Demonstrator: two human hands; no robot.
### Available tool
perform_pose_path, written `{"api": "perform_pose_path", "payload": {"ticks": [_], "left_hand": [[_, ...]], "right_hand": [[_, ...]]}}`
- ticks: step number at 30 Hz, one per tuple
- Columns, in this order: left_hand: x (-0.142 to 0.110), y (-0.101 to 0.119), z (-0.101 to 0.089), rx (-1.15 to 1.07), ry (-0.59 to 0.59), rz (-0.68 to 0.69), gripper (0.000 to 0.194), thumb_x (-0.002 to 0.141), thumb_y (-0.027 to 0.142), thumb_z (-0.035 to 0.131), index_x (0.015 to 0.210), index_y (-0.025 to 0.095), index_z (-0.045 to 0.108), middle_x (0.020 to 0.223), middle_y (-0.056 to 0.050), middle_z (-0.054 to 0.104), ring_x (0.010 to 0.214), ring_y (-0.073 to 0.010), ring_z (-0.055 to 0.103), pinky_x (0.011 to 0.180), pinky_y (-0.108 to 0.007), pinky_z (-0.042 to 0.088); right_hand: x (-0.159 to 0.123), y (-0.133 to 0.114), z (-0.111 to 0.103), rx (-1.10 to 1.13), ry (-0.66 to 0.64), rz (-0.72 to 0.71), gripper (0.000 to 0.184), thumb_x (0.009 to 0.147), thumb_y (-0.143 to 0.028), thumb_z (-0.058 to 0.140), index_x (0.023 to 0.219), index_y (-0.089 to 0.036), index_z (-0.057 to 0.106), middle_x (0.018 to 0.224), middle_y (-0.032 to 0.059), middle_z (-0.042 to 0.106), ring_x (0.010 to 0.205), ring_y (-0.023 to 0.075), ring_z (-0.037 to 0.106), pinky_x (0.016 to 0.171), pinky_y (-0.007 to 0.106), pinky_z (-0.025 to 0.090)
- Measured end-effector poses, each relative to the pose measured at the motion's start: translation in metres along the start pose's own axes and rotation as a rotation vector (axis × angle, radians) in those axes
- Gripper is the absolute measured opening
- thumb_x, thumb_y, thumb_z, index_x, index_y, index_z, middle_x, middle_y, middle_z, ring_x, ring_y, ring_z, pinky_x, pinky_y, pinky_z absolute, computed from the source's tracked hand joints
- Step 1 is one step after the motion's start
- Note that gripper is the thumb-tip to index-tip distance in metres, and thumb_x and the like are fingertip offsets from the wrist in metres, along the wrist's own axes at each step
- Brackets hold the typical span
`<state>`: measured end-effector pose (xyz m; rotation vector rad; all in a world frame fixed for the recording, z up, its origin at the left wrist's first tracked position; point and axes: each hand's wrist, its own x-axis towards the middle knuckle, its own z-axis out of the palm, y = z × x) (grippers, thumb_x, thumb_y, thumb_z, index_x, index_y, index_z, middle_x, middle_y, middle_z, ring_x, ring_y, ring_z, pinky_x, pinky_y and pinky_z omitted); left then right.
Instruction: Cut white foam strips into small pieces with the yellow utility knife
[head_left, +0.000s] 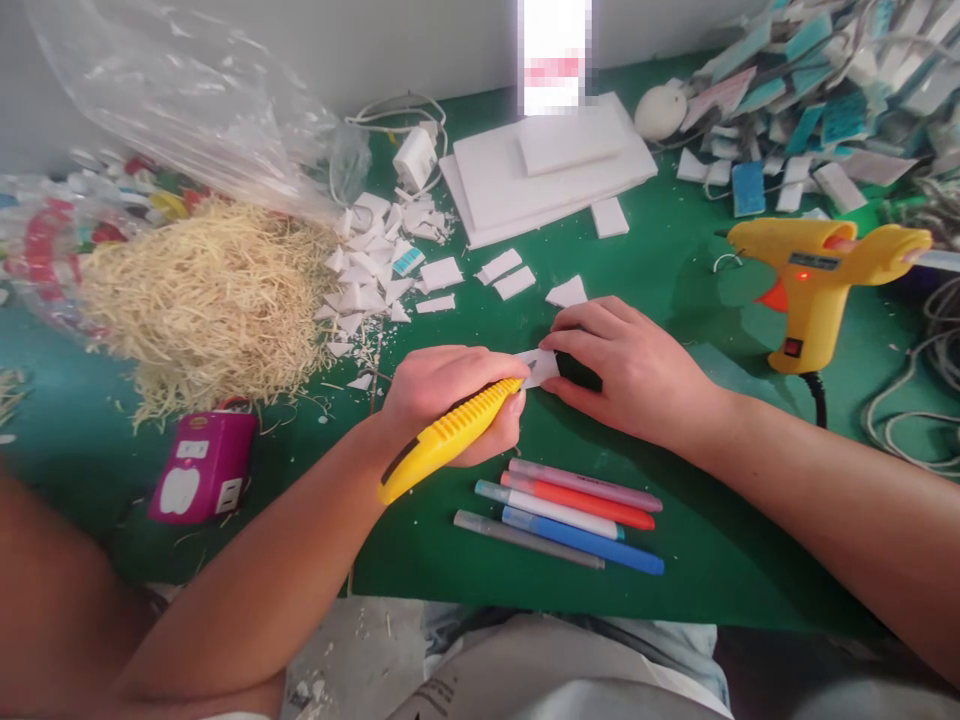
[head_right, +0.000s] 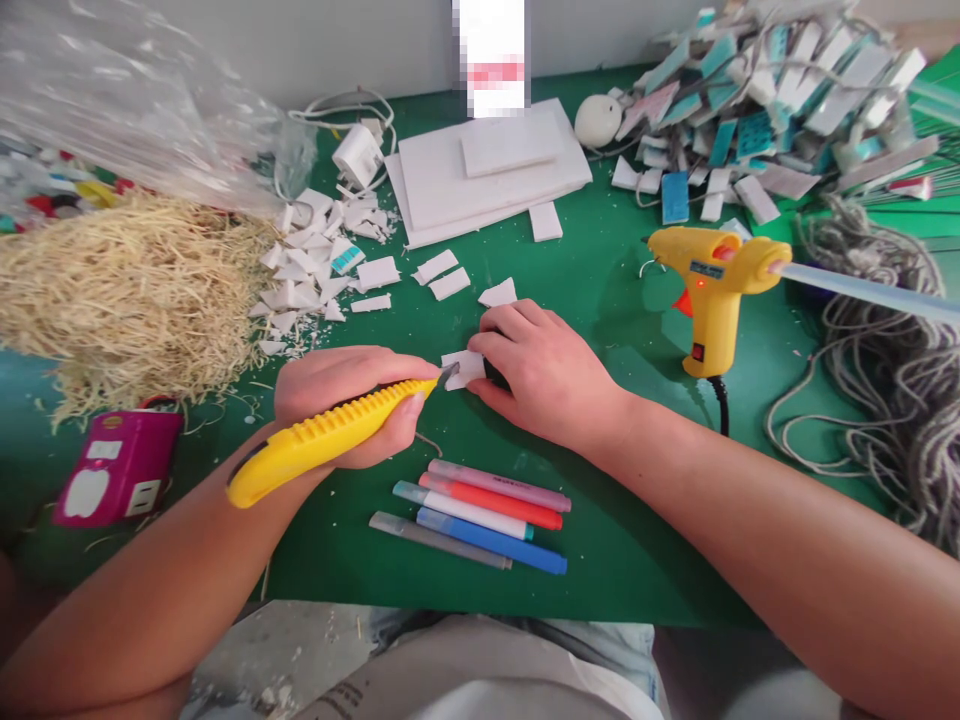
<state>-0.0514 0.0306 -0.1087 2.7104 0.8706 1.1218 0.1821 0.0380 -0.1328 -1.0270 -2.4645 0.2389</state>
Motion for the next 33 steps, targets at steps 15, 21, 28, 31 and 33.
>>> {"api": "perform_pose_path", "payload": {"ticks": [15,21,28,31,33], "left_hand": [[-0.0046,0.0034,-0.0041,0.016,0.107,-0.06,0.012,0.089,0.024,0.054,0.088,0.023,0.067,0.07,0.004,0.075,0.055,-0.0128,0.067,0.055,-0.025,0.057],[-0.0033,0.0023,-0.0039,0.027,0.127,-0.057,0.014,0.089,0.024,0.056,0.09,0.022,0.069,0.073,0.003,0.077,0.056,-0.0129,0.069,0.057,-0.025,0.058],[-0.0039,0.0002,-0.0003,0.031,0.089,-0.058,0.014,0.09,0.027,0.058,0.091,0.023,0.071,0.076,0.002,0.078,0.061,-0.0135,0.072,0.061,-0.025,0.06],[-0.0039,-0.0006,0.0007,0.036,0.082,-0.065,0.013,0.091,0.028,0.059,0.093,0.024,0.071,0.077,0.002,0.079,0.061,-0.014,0.072,0.062,-0.025,0.061],[-0.0038,-0.0009,0.001,0.035,0.085,-0.071,0.013,0.091,0.028,0.059,0.094,0.024,0.071,0.078,0.002,0.079,0.061,-0.0142,0.073,0.063,-0.025,0.061]], "right_hand": [[0.0002,-0.0027,-0.0017,0.071,-0.002,0.056,0.027,0.092,-0.023,0.057,0.112,-0.017,0.074,0.114,0.0164,0.07,0.103,0.031,0.063,0.085,0.05,0.056],[-0.0008,-0.0051,0.0003,0.071,0.012,0.033,0.051,0.082,-0.012,0.054,0.13,-0.015,0.066,0.119,0.016,0.071,0.11,0.0317,0.064,0.096,0.054,0.054],[0.0017,-0.0094,0.0035,0.033,0.044,-0.009,0.052,0.09,-0.03,0.064,0.134,-0.003,0.062,0.118,0.0223,0.072,0.109,0.0343,0.066,0.094,0.053,0.055],[0.0018,-0.0082,0.0045,0.055,0.032,-0.011,0.049,0.088,-0.022,0.06,0.135,-0.006,0.061,0.121,0.0211,0.072,0.111,0.033,0.066,0.096,0.052,0.055],[0.0012,-0.0069,0.0046,0.082,0.019,-0.019,0.051,0.086,-0.016,0.056,0.136,-0.008,0.06,0.123,0.0194,0.072,0.114,0.032,0.066,0.097,0.051,0.054]]}}
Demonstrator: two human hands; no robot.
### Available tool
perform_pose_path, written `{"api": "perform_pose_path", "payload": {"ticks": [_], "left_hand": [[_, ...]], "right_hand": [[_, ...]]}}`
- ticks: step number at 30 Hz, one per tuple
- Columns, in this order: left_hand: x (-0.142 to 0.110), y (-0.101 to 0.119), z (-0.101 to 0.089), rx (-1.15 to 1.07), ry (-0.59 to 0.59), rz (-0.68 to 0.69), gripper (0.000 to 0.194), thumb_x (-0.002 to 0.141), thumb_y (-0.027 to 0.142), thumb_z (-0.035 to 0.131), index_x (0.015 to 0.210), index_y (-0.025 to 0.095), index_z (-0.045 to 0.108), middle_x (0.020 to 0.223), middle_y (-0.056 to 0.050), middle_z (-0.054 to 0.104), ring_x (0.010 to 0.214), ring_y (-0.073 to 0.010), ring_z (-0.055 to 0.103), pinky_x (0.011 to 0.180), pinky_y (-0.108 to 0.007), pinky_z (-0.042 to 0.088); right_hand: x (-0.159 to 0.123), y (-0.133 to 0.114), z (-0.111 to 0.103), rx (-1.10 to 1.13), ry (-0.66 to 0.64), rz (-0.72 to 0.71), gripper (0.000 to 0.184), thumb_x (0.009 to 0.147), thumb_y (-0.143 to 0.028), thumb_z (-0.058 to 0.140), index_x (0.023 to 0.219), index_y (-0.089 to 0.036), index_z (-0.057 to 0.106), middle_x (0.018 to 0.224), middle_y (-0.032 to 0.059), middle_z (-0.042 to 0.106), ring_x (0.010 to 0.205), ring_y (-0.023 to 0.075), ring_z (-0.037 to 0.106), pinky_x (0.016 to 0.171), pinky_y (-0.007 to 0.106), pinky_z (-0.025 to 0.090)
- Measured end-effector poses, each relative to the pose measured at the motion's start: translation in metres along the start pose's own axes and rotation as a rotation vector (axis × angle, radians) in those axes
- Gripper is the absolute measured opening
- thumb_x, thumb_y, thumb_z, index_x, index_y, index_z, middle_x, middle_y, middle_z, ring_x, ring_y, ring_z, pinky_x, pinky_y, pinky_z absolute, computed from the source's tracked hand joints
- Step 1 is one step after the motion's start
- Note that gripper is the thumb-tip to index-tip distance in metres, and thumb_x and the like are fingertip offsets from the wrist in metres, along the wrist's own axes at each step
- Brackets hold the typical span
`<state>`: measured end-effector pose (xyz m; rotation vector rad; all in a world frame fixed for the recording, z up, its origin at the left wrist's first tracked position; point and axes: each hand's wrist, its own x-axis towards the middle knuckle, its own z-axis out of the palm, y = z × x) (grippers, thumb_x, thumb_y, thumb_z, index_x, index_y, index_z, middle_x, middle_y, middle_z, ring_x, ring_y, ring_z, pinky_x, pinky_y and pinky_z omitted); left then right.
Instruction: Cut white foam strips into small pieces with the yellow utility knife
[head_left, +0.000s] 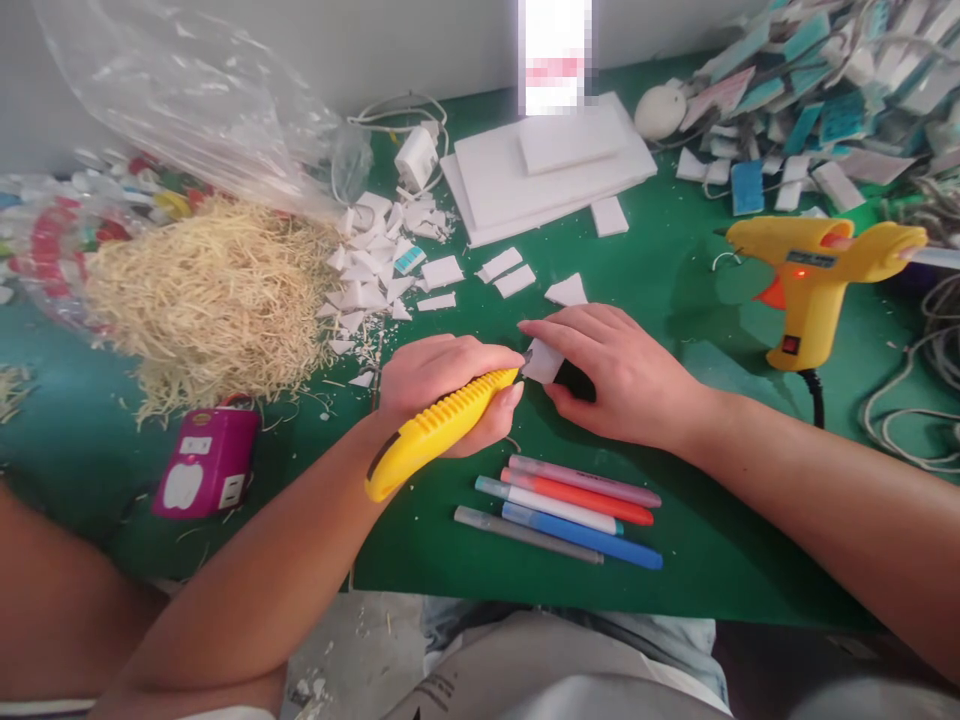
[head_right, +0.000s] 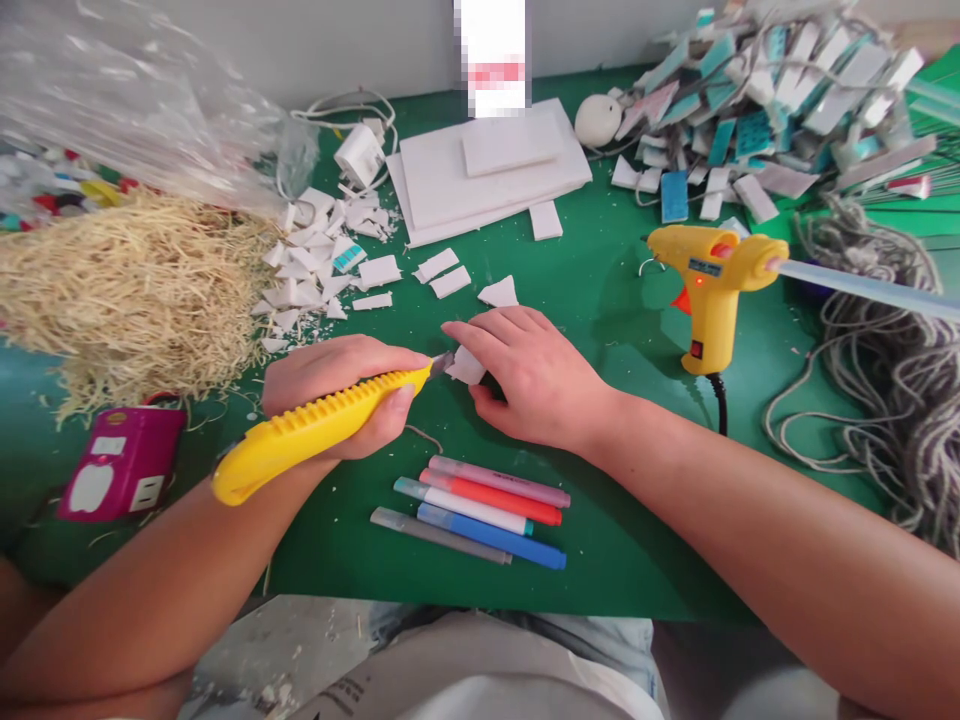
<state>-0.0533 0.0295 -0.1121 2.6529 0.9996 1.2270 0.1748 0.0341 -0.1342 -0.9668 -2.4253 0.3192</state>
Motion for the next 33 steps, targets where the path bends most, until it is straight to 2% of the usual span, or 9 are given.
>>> {"api": "perform_pose_path", "payload": {"ticks": [3,6,10,13,25,30,33], "left_hand": [[0.0004,0.0005,-0.0003,-0.006,-0.003,-0.016,0.013,0.092,0.028,0.059,0.094,0.023,0.071,0.081,0.001,0.08,0.064,-0.0143,0.074,0.066,-0.024,0.062],[0.0011,0.0012,-0.0009,-0.015,-0.009,-0.039,0.012,0.092,0.027,0.06,0.094,0.022,0.071,0.081,0.001,0.08,0.065,-0.0139,0.074,0.067,-0.023,0.062],[0.0017,0.0011,-0.0006,-0.021,-0.01,-0.03,0.011,0.091,0.026,0.061,0.094,0.022,0.071,0.082,0.001,0.08,0.065,-0.0142,0.074,0.067,-0.024,0.063],[0.0019,0.0008,-0.0002,-0.021,-0.013,-0.023,0.012,0.092,0.027,0.06,0.095,0.023,0.071,0.085,0.001,0.081,0.066,-0.0146,0.075,0.067,-0.024,0.063],[0.0006,0.0001,0.0001,-0.025,-0.016,-0.034,0.012,0.092,0.028,0.061,0.097,0.023,0.071,0.085,0.001,0.081,0.068,-0.0145,0.075,0.068,-0.024,0.063],[0.0012,0.0002,-0.0016,0.028,-0.029,-0.049,0.018,0.093,0.031,0.058,0.094,0.022,0.073,0.082,0.0,0.08,0.067,-0.0151,0.075,0.066,-0.023,0.062],[0.0012,0.001,-0.0018,0.058,-0.035,-0.079,0.021,0.094,0.033,0.058,0.093,0.021,0.074,0.081,0.0,0.08,0.068,-0.0152,0.075,0.066,-0.023,0.061]], "right_hand": [[-0.001,0.0009,-0.0005,0.04,-0.003,-0.012,0.059,0.081,-0.01,0.053,0.14,-0.013,0.056,0.125,0.0159,0.072,0.114,0.0306,0.066,0.099,0.052,0.053],[-0.0014,-0.0009,-0.0013,0.036,0.02,-0.002,0.063,0.079,-0.012,0.054,0.141,-0.016,0.054,0.128,0.0147,0.071,0.117,0.031,0.065,0.1,0.053,0.053],[-0.0021,-0.0037,-0.0033,-0.043,0.08,0.029,0.054,0.082,-0.019,0.057,0.137,-0.013,0.059,0.122,0.0161,0.072,0.111,0.0317,0.066,0.095,0.052,0.055],[-0.003,-0.0033,-0.0043,-0.082,0.069,0.049,0.051,0.084,-0.019,0.058,0.134,-0.013,0.061,0.117,0.0162,0.073,0.108,0.0323,0.066,0.091,0.051,0.056],[-0.003,-0.0017,-0.005,-0.045,0.022,0.028,0.057,0.079,-0.01,0.053,0.135,-0.01,0.061,0.121,0.0168,0.073,0.107,0.0305,0.066,0.089,0.048,0.056],[-0.0027,-0.0021,-0.0048,-0.085,0.003,0.04,0.045,0.087,-0.017,0.055,0.13,-0.014,0.065,0.105,0.014,0.074,0.095,0.0289,0.065,0.079,0.045,0.055],[-0.0022,-0.0027,-0.0054,-0.098,0.006,0.057,0.037,0.09,-0.024,0.058,0.124,-0.015,0.07,0.103,0.0144,0.073,0.092,0.0282,0.063,0.075,0.043,0.054]]}}
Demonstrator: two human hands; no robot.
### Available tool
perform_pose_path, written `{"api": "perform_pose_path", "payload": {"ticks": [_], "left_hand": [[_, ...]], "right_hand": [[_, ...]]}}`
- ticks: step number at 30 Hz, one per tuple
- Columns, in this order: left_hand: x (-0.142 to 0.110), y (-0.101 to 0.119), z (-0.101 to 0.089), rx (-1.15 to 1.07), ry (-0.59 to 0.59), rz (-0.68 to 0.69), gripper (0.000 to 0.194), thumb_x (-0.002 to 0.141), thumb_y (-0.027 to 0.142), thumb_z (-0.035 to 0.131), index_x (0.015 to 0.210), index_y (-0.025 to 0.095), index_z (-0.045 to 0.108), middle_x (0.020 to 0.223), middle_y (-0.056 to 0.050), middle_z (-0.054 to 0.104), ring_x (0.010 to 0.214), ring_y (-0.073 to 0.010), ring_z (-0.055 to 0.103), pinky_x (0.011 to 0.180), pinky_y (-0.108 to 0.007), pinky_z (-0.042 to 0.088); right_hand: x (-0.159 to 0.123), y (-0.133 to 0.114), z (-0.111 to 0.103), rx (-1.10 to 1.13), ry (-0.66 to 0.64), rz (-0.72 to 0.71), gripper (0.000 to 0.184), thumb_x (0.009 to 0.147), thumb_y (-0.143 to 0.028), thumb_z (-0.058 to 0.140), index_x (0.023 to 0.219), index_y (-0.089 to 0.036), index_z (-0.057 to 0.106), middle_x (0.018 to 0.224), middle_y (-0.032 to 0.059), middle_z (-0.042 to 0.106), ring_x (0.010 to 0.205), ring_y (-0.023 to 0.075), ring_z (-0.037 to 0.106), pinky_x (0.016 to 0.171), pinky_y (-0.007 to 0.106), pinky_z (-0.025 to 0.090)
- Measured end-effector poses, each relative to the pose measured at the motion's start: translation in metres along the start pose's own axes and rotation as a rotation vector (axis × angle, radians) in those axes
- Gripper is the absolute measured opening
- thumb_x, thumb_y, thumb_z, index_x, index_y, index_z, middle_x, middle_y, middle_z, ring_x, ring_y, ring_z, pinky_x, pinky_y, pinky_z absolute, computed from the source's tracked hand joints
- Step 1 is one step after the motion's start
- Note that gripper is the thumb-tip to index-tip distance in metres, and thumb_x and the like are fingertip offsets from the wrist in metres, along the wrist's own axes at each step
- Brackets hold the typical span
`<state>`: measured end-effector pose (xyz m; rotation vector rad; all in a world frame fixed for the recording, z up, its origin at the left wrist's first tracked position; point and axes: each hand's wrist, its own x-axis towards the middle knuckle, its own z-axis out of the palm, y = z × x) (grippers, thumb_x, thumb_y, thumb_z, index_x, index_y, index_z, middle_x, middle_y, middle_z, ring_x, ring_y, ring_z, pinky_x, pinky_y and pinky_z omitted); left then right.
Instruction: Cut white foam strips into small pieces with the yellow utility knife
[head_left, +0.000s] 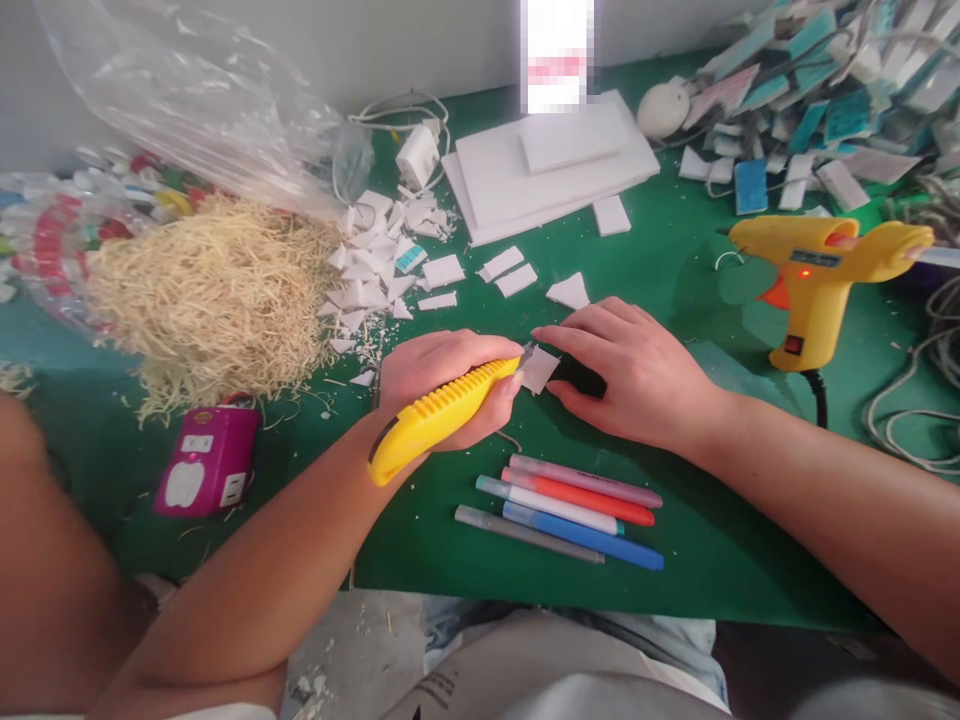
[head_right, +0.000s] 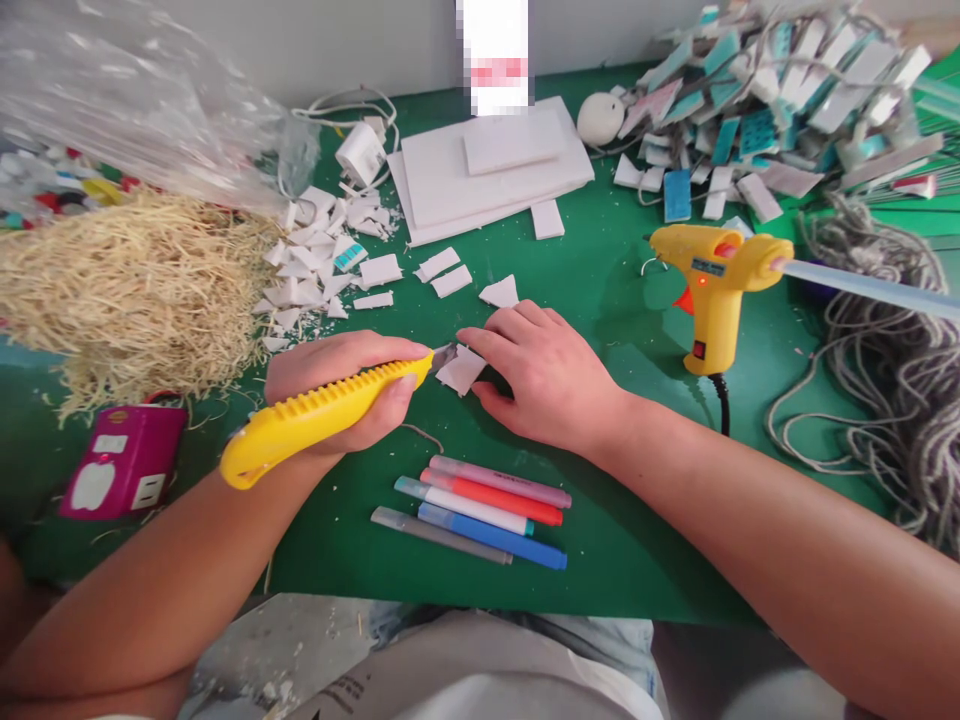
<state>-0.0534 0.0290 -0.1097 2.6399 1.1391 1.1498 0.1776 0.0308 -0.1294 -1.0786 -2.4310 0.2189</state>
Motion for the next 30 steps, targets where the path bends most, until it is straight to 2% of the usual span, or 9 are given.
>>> {"api": "perform_pose_path", "payload": {"ticks": [9,15,19,24,30], "left_hand": [[0.0,-0.0002,0.0009,-0.019,0.007,0.0,0.017,0.092,0.031,0.06,0.091,0.021,0.074,0.079,0.0,0.08,0.066,-0.0145,0.074,0.066,-0.022,0.062],[0.0016,0.0011,0.0007,-0.016,0.036,0.009,0.016,0.092,0.029,0.06,0.089,0.02,0.073,0.078,0.001,0.08,0.064,-0.0138,0.074,0.066,-0.021,0.062],[0.0032,0.0028,-0.0021,-0.009,0.062,0.024,0.012,0.091,0.024,0.063,0.088,0.019,0.073,0.077,0.001,0.079,0.065,-0.0137,0.075,0.066,-0.02,0.062],[0.0036,0.003,-0.0038,0.026,0.041,-0.003,0.017,0.092,0.028,0.059,0.086,0.021,0.073,0.077,0.002,0.08,0.063,-0.0138,0.075,0.064,-0.02,0.061],[0.0012,0.0007,0.0017,-0.016,0.022,0.024,0.016,0.09,0.028,0.061,0.087,0.019,0.074,0.077,0.001,0.08,0.063,-0.0124,0.074,0.067,-0.019,0.061]], "right_hand": [[0.003,0.0036,0.0005,0.041,0.008,-0.023,0.024,0.091,-0.025,0.058,0.105,-0.016,0.076,0.098,0.0136,0.071,0.087,0.0253,0.058,0.073,0.04,0.053],[0.0046,0.0011,0.0028,0.008,-0.022,-0.024,0.043,0.088,-0.022,0.056,0.128,-0.017,0.071,0.104,0.0136,0.068,0.089,0.0257,0.056,0.077,0.042,0.052],[0.0055,0.0015,0.0037,0.002,-0.039,-0.04,0.038,0.089,-0.021,0.055,0.12,-0.019,0.076,0.104,0.0135,0.067,0.09,0.0253,0.055,0.076,0.04,0.05],[0.0048,0.0039,0.002,0.05,-0.019,-0.027,0.029,0.091,-0.03,0.059,0.109,-0.013,0.075,0.102,0.0147,0.069,0.089,0.0255,0.056,0.076,0.04,0.051],[0.0044,0.0043,0.0009,0.055,0.006,-0.038,0.028,0.091,-0.028,0.059,0.109,-0.014,0.075,0.101,0.0148,0.069,0.088,0.0256,0.058,0.074,0.04,0.052]]}}
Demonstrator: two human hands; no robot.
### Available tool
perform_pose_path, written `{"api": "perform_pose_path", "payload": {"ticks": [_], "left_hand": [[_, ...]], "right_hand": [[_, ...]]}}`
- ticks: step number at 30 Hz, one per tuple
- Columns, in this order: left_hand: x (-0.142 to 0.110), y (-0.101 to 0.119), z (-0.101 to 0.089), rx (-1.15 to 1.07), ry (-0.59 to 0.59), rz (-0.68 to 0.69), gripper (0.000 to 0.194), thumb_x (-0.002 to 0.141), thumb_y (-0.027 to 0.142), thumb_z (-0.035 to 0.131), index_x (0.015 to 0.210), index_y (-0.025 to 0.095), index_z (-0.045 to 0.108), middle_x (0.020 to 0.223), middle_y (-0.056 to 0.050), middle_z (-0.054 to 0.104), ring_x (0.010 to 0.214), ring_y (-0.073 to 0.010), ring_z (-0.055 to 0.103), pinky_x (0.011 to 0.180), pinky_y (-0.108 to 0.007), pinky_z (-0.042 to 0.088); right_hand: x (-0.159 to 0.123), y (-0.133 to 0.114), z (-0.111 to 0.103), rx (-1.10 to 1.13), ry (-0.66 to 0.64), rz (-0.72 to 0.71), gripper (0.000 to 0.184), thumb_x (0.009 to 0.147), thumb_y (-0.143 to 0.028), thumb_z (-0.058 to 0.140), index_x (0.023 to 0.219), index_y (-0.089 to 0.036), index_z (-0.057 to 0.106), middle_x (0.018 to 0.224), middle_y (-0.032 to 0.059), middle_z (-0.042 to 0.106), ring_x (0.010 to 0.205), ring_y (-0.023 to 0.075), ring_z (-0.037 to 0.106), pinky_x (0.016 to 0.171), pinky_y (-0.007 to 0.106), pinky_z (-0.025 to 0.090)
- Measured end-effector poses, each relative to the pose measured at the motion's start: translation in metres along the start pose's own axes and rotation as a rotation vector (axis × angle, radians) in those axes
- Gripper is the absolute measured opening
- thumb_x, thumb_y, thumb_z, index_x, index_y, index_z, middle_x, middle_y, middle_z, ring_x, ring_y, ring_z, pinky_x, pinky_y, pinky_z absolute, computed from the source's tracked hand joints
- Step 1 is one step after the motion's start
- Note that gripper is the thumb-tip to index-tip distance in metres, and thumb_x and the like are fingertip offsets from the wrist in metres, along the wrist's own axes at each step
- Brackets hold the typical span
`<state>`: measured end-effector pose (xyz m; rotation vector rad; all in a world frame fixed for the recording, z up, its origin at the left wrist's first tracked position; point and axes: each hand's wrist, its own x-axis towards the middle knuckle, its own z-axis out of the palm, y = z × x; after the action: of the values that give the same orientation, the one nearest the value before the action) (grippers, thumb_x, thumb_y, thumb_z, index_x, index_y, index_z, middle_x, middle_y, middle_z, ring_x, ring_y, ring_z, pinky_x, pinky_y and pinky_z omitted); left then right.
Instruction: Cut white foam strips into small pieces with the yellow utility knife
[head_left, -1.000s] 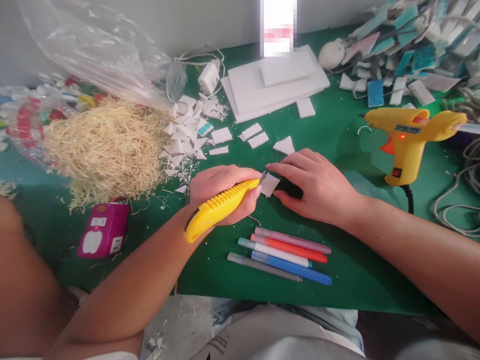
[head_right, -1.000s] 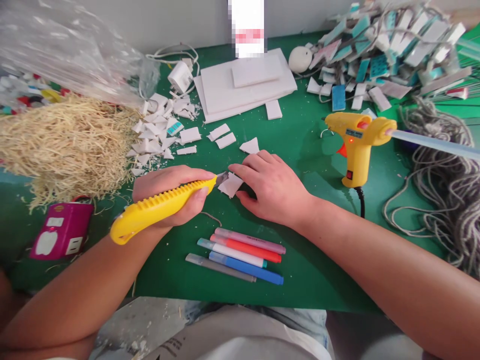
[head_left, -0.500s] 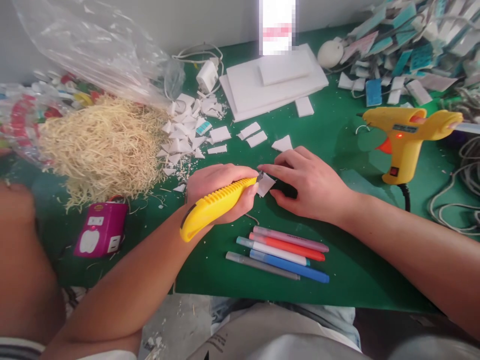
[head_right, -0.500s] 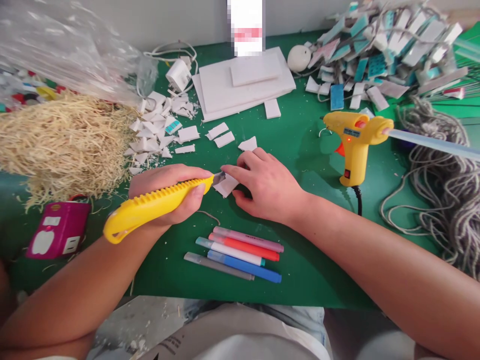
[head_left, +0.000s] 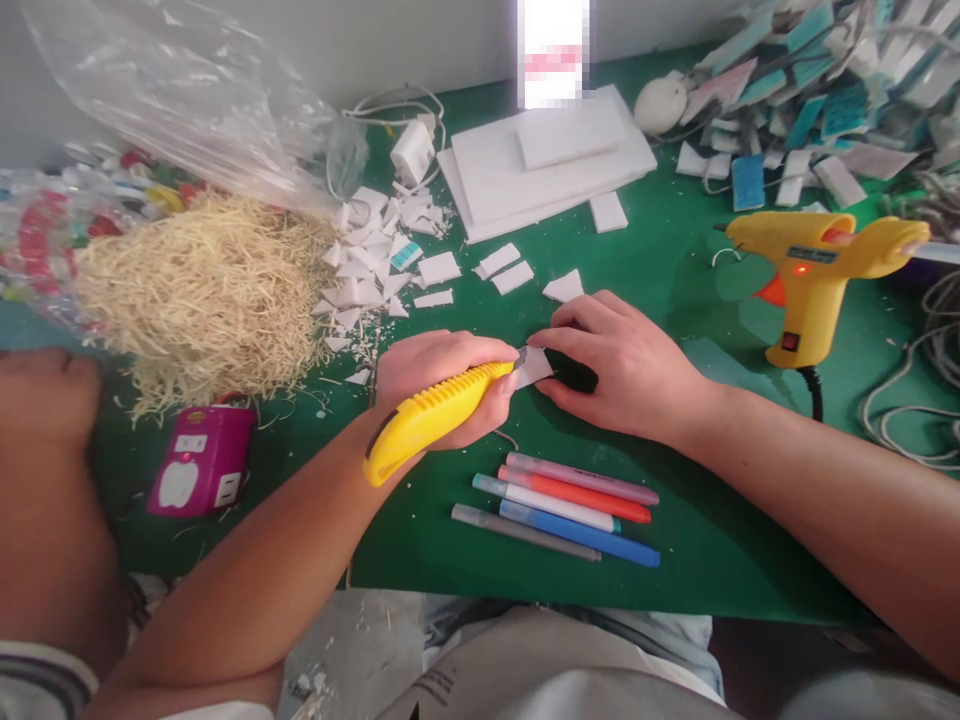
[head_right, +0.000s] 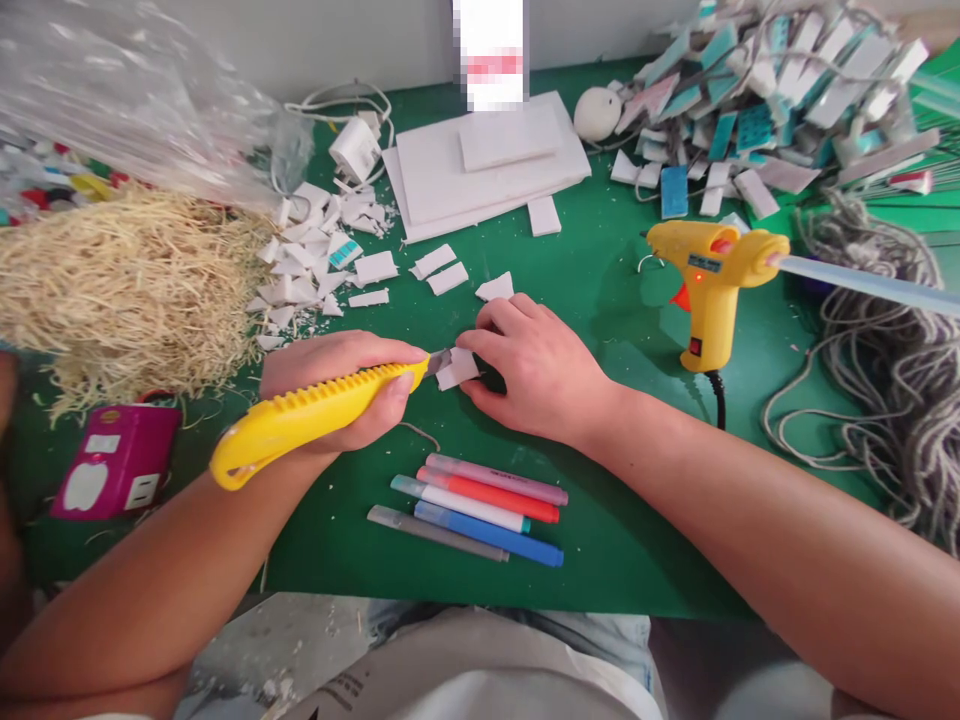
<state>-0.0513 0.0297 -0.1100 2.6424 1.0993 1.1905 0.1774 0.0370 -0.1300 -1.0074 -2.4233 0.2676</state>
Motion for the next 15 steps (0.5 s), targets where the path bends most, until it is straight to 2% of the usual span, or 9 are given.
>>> {"api": "perform_pose_path", "payload": {"ticks": [15], "left_hand": [[0.0004,-0.0007,0.0012,-0.012,-0.043,-0.003,0.016,0.092,0.031,0.061,0.089,0.022,0.073,0.082,0.001,0.081,0.066,-0.0133,0.076,0.067,-0.021,0.062]], "right_hand": [[0.0004,0.0015,0.0013,0.005,-0.045,0.045,0.024,0.094,-0.032,0.061,0.106,-0.015,0.072,0.102,0.0145,0.07,0.091,0.0263,0.057,0.079,0.041,0.051]]}}
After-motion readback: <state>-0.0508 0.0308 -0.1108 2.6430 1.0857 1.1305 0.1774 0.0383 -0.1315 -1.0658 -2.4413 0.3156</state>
